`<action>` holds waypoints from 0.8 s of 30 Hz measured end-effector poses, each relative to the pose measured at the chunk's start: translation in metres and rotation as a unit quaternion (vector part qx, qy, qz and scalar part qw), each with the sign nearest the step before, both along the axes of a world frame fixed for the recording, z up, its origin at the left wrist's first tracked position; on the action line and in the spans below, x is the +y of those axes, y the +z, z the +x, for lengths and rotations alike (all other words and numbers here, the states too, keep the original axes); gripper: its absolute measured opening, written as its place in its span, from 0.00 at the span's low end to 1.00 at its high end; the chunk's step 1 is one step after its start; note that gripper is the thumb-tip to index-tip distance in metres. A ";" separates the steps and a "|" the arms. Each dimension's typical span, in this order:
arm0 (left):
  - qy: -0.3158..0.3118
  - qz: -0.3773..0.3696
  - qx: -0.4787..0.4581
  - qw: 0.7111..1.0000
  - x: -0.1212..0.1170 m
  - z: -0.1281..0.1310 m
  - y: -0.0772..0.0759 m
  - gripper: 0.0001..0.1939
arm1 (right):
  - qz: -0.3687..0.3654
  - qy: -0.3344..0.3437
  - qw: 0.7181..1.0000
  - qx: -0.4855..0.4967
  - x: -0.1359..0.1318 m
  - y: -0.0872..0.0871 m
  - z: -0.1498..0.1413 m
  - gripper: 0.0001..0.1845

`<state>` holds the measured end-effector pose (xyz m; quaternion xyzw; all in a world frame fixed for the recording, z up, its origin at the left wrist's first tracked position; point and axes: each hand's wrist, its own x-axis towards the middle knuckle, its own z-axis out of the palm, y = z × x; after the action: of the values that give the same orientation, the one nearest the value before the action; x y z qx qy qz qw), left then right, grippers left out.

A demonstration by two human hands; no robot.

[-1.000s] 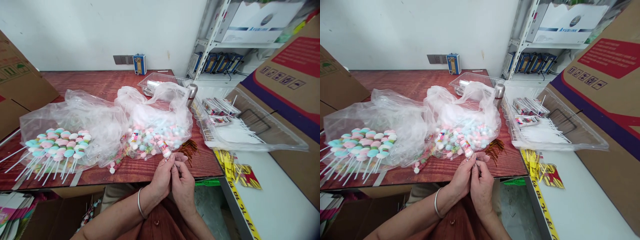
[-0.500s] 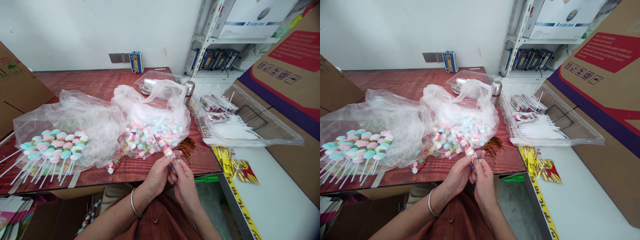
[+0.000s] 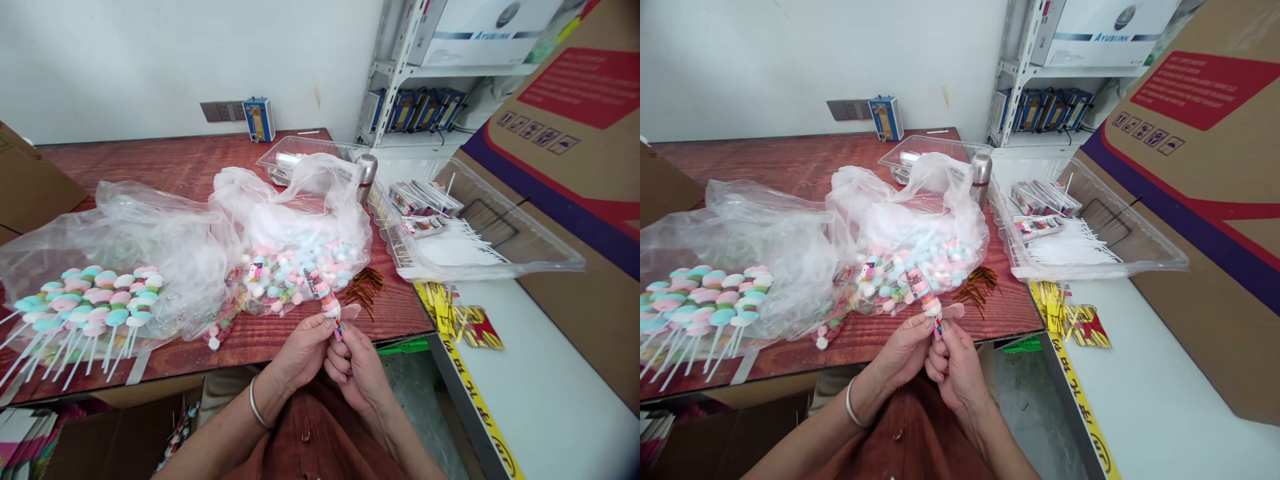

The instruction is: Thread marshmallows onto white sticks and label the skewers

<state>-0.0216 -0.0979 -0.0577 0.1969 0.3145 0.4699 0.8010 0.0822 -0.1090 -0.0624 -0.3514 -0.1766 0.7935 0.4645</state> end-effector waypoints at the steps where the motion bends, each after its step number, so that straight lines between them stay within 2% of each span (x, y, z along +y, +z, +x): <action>1: 0.012 0.002 0.003 1.000 -0.001 -0.002 -0.001 0.14 | -0.011 0.030 0.999 0.025 -0.001 0.001 0.000 0.22; 3: 0.038 0.011 0.021 0.999 -0.001 -0.005 -0.002 0.13 | -0.015 0.083 0.996 0.034 -0.003 0.002 0.001 0.21; 4: 0.044 0.012 0.035 0.998 0.000 -0.007 -0.003 0.14 | -0.002 0.103 0.995 0.007 -0.004 0.001 0.003 0.21; 6: 0.058 0.017 0.070 0.996 0.003 -0.010 -0.002 0.14 | 0.082 0.116 0.981 -0.133 -0.002 -0.001 0.011 0.18; 7: 0.077 0.026 0.093 0.992 0.005 -0.012 -0.002 0.13 | 0.146 0.099 0.953 -0.245 0.001 -0.002 0.017 0.17; 8: 0.102 0.041 0.119 0.987 0.007 -0.015 -0.002 0.13 | 0.211 0.063 0.901 -0.373 0.003 -0.003 0.025 0.16; 9: 0.129 0.057 0.146 0.979 0.009 -0.019 -0.001 0.12 | 0.265 0.015 0.824 -0.500 0.007 -0.005 0.035 0.14; 10: 0.155 0.074 0.174 0.970 0.011 -0.023 -0.002 0.11 | 0.301 -0.029 0.731 -0.612 0.010 -0.007 0.044 0.12; 12: 0.177 0.102 0.228 0.952 0.013 -0.032 -0.003 0.11 | 0.315 -0.072 0.551 -0.770 0.018 -0.012 0.061 0.10; 13: 0.173 0.112 0.255 0.945 0.012 -0.036 -0.004 0.11 | 0.309 -0.064 0.482 -0.817 0.022 -0.015 0.067 0.09; 14: 0.165 0.123 0.282 0.937 0.011 -0.039 -0.004 0.11 | 0.306 -0.045 0.432 -0.847 0.025 -0.017 0.071 0.08; 15: 0.154 0.135 0.311 0.928 0.010 -0.042 -0.004 0.10 | 0.306 -0.026 0.399 -0.864 0.028 -0.019 0.073 0.09; 16: 0.139 0.153 0.345 0.916 0.009 -0.045 -0.003 0.10 | 0.309 -0.009 0.381 -0.871 0.031 -0.021 0.073 0.09; 18: 0.102 0.205 0.424 0.876 0.006 -0.051 0.003 0.10 | 0.324 0.012 0.373 -0.869 0.034 -0.021 0.071 0.10; 21: 0.024 0.309 0.534 0.787 0.001 -0.058 0.016 0.13 | 0.359 0.020 0.365 -0.859 0.034 -0.015 0.067 0.10; 24: -0.054 0.358 0.628 0.689 -0.005 -0.059 0.023 0.16 | 0.403 0.016 0.330 -0.853 0.032 -0.003 0.065 0.10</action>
<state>-0.0807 -0.1032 -0.0350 0.7346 0.5406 0.2695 0.3090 0.1472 -0.0774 -0.0657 -0.6033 -0.7801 -0.1015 0.1313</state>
